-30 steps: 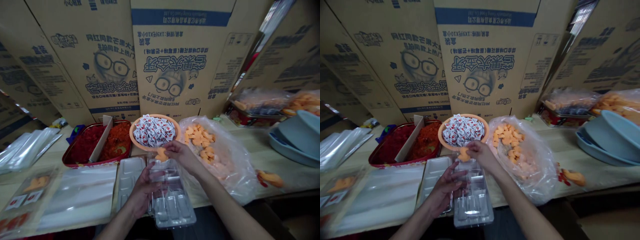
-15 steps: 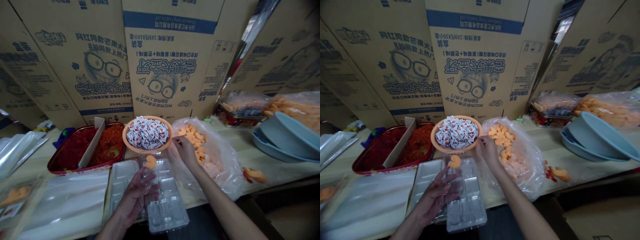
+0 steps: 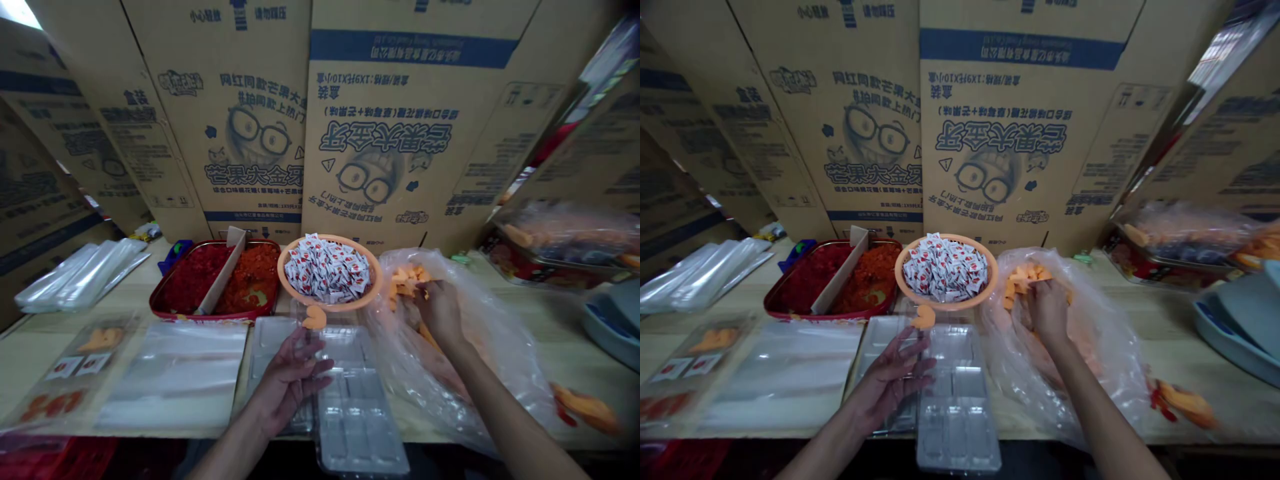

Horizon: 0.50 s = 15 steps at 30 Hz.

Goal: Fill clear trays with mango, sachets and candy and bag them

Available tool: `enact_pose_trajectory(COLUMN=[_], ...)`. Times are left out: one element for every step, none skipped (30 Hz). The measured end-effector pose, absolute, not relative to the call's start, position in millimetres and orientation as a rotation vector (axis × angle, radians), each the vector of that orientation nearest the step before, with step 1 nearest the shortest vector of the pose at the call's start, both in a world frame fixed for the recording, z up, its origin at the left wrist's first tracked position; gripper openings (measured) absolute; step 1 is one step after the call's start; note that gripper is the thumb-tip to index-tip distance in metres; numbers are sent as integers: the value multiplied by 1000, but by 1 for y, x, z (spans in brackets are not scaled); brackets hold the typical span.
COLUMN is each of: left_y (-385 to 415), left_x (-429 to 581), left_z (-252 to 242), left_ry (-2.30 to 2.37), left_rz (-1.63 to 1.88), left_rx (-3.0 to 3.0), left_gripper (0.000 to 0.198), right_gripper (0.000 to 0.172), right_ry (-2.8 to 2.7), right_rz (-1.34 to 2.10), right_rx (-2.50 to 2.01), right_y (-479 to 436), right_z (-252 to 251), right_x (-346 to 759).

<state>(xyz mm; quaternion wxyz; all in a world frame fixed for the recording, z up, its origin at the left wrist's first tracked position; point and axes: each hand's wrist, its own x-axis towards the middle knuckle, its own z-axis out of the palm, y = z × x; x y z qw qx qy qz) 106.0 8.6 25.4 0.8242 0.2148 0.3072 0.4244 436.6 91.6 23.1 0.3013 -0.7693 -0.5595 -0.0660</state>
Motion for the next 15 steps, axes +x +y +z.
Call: enact_pose_trajectory(left_y=[9,9,8,8,7,5,4,2,1,-1,-2,-3,-4,-5,-5], left_x=[107,108,111,113,116,118,121,122,123,124,124,123,121,119,117], left_z=[24,24,23,23,24,25,27,29,30,32,33,33,32,32,30], left_ry=[652,655,659,666,673,678,680,679,677,676,678,682,688,691,690], left_rz=[916,932,949,966,984,1004,1027,1052,1077,1102,1125,1145,1160,1169,1175], left_rx=[454,451,448,443,438,434,431,432,433,435,432,425,417,408,403], left_gripper=[66,67,67,68,69,70,71,71,71,71,70,70,70,71,71], right_gripper=[18,20,23,26,28,28,28,27,25,23,22,21,20,20,19], right_ry=[-1374,-1248,-1144,-1083,-1056,-1041,-1038,-1058,-1074,-1096,-1130,-1179,-1250,-1340,-1447], right_rz=[-57,114,336,553,722,831,928,990,1022,1025,993,934,863,780,686], right_rx=[-1890,-1755,-1621,-1512,-1427,-1371,-1340,-1334,-1338,-1354,-1382,-1422,-1469,-1521,-1571], right_y=[87,82,77,72,68,64,63,62,62,63,65,66,66,66,65], right_z=[32,41,50,58,64,67,69,69,66,63,59,56,53,51,50], right_x=[424,409,391,371,350,331,313,298,285,276,269,265,262,259,257])
